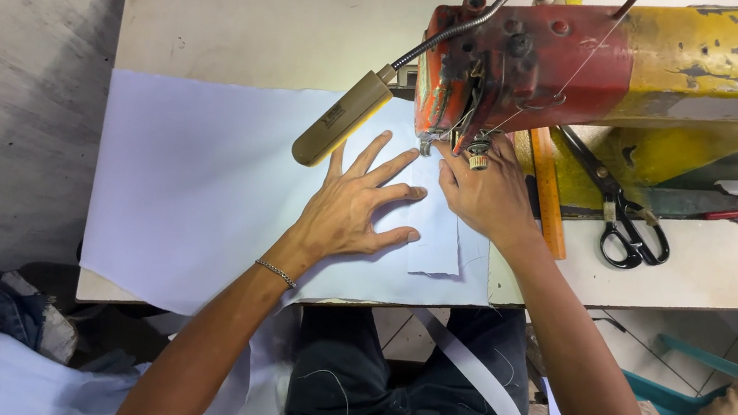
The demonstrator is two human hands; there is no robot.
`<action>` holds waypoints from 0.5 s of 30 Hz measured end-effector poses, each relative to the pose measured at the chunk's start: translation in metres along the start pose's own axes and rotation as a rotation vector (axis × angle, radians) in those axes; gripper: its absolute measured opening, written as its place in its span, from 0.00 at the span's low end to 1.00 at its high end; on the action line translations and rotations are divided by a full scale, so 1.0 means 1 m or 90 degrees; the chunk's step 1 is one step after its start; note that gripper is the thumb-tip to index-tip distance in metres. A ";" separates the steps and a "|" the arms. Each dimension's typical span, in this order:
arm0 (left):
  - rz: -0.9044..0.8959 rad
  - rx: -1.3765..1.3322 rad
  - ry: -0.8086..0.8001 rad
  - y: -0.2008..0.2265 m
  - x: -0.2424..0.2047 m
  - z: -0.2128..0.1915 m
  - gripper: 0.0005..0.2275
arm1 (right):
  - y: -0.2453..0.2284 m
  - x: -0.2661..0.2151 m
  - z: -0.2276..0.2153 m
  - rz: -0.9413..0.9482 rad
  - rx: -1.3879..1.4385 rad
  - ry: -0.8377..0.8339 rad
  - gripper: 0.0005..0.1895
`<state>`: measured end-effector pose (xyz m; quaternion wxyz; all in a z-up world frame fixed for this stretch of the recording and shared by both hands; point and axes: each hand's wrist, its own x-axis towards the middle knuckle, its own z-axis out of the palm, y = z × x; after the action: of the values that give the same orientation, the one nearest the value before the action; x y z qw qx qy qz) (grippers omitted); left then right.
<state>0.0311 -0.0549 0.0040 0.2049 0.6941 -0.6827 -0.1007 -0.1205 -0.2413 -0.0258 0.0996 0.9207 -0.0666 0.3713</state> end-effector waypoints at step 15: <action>-0.011 0.001 -0.003 0.007 -0.006 -0.006 0.22 | 0.019 -0.019 -0.049 -0.007 -0.021 -0.003 0.06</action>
<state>0.0268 -0.0480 0.0121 0.2020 0.6999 -0.6772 -0.1036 -0.1705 -0.2476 -0.0022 0.1168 0.9201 -0.0675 0.3676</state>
